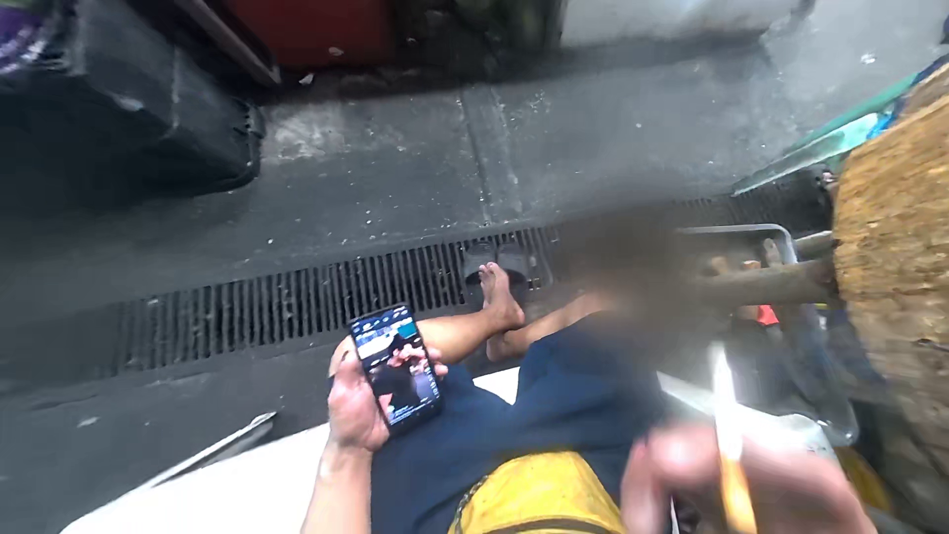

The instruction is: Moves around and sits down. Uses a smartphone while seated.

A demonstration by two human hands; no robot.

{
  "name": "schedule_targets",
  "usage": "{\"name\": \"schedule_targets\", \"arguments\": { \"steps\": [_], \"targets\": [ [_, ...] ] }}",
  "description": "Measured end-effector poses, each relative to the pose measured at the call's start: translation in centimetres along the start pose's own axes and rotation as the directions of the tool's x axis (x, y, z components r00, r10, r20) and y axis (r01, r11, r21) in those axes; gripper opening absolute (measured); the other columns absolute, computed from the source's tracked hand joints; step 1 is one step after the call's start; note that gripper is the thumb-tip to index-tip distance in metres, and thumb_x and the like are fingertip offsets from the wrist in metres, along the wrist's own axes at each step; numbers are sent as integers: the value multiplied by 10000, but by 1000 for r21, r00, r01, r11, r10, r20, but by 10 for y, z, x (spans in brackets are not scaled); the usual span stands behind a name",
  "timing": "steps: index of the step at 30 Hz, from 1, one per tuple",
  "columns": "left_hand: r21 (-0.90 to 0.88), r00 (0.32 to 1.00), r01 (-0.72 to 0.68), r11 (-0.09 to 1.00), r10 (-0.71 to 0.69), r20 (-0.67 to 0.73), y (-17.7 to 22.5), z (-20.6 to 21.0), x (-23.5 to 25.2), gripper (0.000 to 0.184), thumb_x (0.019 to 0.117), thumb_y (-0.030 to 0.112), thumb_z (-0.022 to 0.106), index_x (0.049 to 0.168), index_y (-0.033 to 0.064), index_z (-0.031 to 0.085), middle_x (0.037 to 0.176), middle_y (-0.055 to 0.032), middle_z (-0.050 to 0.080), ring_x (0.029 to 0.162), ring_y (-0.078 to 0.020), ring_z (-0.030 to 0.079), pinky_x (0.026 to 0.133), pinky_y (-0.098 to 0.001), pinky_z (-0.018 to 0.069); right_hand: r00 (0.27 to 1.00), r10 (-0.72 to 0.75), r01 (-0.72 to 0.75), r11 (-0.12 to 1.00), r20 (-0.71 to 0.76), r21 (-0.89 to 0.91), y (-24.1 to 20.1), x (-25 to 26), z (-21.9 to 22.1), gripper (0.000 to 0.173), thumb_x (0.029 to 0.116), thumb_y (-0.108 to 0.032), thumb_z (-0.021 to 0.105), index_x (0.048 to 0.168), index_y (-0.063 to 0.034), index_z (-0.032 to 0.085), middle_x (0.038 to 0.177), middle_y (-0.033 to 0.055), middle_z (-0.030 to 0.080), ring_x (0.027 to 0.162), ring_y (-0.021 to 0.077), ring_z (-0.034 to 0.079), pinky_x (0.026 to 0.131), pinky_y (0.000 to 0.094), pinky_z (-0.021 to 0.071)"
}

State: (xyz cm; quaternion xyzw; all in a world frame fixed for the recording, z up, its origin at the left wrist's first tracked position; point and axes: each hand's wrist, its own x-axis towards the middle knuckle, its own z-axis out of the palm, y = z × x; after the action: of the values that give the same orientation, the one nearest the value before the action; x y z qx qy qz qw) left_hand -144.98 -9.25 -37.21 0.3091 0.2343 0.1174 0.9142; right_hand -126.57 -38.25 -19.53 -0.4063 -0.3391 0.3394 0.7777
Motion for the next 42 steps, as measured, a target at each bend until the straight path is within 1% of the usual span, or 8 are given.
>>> {"name": "schedule_targets", "arguments": {
  "steps": [3, 6, 8, 12, 18, 25, 29, 42],
  "targets": [
    [-21, 999, 16, 1000, -17, -44, 0, -3, -3, 744, 1033, 620, 166, 1251, 89, 639, 1129, -233, 715, 1038, -390, 708, 891, -560, 591, 974, -54, 1, 973, -222, -232, 47, 24, -64, 514, 1007, -512, 547, 1424, -212, 571, 1267, 43, 686, 1000, 194, 698, 832, 352, 607],
    [-18, 998, 40, 999, -40, -48, -1, -9, -1, 800, 1021, 647, 132, 1263, 46, 602, 1127, -264, 702, 1028, -411, 703, 882, -556, 592, 819, -17, -165, 950, -573, -264, 96, 40, -117, 309, 1009, -159, 554, 1306, -87, 592, 1033, 32, 719, 891, 171, 715, 827, 362, 624],
    [3, 998, 39, 999, -39, -44, -2, -11, -2, 812, 1022, 639, 99, 1270, 41, 590, 1116, -273, 700, 1005, -416, 706, 855, -543, 601, 724, 9, -326, 886, -689, -331, 120, 46, -146, 288, 1006, -103, 569, 1289, -52, 580, 947, 9, 695, 805, 131, 706, 770, 325, 630],
    [-43, 997, 64, 997, -65, -32, -3, -17, -6, 816, 1021, 612, 19, 1317, 59, 541, 1151, -276, 680, 1060, -431, 678, 927, -571, 560, 654, 47, -594, 650, -755, -475, 152, 49, -190, 367, 1002, -133, 620, 1335, 12, 567, 988, 96, 661, 734, 123, 678, 687, 310, 611],
    [-60, 997, 70, 996, -71, -11, -2, -20, -7, 795, 1010, 661, 100, 1345, 76, 522, 1171, -276, 673, 1042, -422, 689, 899, -543, 582, 569, 173, -742, 529, -804, -411, 164, 57, -198, 303, 1043, -133, 559, 1322, -20, 596, 978, 119, 658, 721, 147, 660, 663, 321, 583],
    [-38, 997, 56, 998, -58, -53, -1, -18, -7, 795, 1015, 643, 58, 1357, 85, 509, 1160, -292, 670, 1034, -443, 688, 902, -567, 578, 682, 262, -721, 88, -683, -687, 178, 68, -196, 323, 1047, -160, 497, 1304, -39, 652, 1145, 266, 682, 1041, 425, 668, 934, 647, 493],
    [-20, 992, 65, 998, -67, -105, -2, -17, -9, 822, 1014, 646, 28, 1350, 81, 521, 1134, -293, 675, 1013, -437, 693, 867, -563, 589, 690, 356, -630, -134, -630, -765, 180, 73, -181, 319, 1041, -203, 513, 1273, -59, 679, 1181, 286, 672, 1131, 499, 625, 937, 716, 456],
    [17, 998, 23, 1000, -22, -62, -6, -24, -9, 722, 1004, 684, 198, 1380, 180, 550, 1191, -237, 681, 1042, -411, 692, 877, -586, 578, 585, 436, -688, -179, -684, -703, 192, 75, -202, 272, 991, -238, 573, 1147, -82, 731, 1090, 280, 692, 1044, 527, 631, 817, 751, 452]
  ]
}}
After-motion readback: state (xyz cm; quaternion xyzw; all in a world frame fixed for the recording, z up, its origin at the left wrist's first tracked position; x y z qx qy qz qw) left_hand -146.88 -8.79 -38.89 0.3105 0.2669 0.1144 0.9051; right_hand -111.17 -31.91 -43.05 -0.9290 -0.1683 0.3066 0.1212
